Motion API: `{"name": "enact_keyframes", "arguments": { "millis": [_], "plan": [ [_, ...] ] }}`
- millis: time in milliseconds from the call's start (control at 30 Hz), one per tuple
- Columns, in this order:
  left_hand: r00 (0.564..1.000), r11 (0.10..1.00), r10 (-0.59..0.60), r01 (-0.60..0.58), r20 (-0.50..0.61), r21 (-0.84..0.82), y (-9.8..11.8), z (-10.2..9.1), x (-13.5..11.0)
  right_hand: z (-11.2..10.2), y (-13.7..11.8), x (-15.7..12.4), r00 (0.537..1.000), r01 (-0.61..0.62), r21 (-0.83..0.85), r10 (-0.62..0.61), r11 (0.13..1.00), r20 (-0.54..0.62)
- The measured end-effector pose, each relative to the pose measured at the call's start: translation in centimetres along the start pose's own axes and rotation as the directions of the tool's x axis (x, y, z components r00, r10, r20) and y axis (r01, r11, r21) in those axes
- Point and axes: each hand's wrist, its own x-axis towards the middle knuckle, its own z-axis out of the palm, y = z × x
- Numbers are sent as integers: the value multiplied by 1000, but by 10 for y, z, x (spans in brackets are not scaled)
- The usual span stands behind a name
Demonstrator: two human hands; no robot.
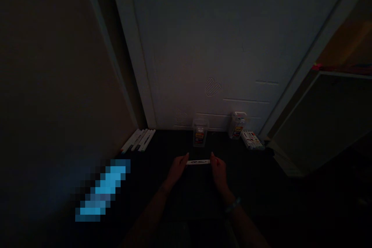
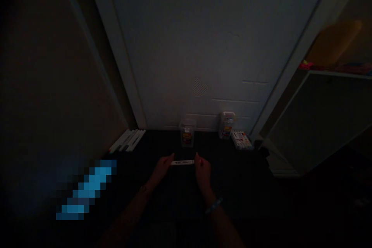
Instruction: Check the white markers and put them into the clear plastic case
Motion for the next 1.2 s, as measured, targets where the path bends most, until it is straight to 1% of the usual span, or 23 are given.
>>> {"name": "enact_keyframes", "arguments": {
  "millis": [233, 400, 533, 633, 733, 800, 867, 933, 1067, 1200],
  "plan": [
    [1000, 995, -24, 24, -6, 98, -9, -2, 3, -1, -1, 1, 998, 57, -96, -56, 994, 9],
    [999, 996, -46, 45, 10, 81, -12, -3, 6, -3, -5, -3, 989, 143, -100, -140, 985, 36],
    [998, 996, -57, 55, 32, 74, -10, -4, 6, -4, -6, -4, 986, 162, -103, -157, 981, 55],
    [997, 998, -52, 49, 61, 49, -11, -5, 7, -4, -6, -5, 978, 209, -139, -206, 968, 33],
    [993, 997, -77, 75, 90, 27, -14, -6, 9, -4, -7, -6, 959, 281, -165, -284, 945, 11],
    [990, 996, -89, 87, 108, 23, -15, -7, 10, -4, -8, -6, 952, 304, -167, -307, 938, 10],
    [992, 996, -84, 82, 91, 24, -15, -6, 10, -5, -9, -6, 951, 306, -165, -308, 938, 16],
    [996, 997, -67, 65, 65, 29, -14, -5, 8, -5, -9, -6, 958, 285, -153, -284, 946, 29],
    [999, 999, 21, -22, 38, 32, -9, -2, 4, -3, -7, -3, 983, 185, -105, -184, 977, 15],
    [995, 993, 92, -89, -40, 80, -4, -2, 1, -2, -5, -2, 994, 112, -59, -113, 992, -11]
  ]
}}
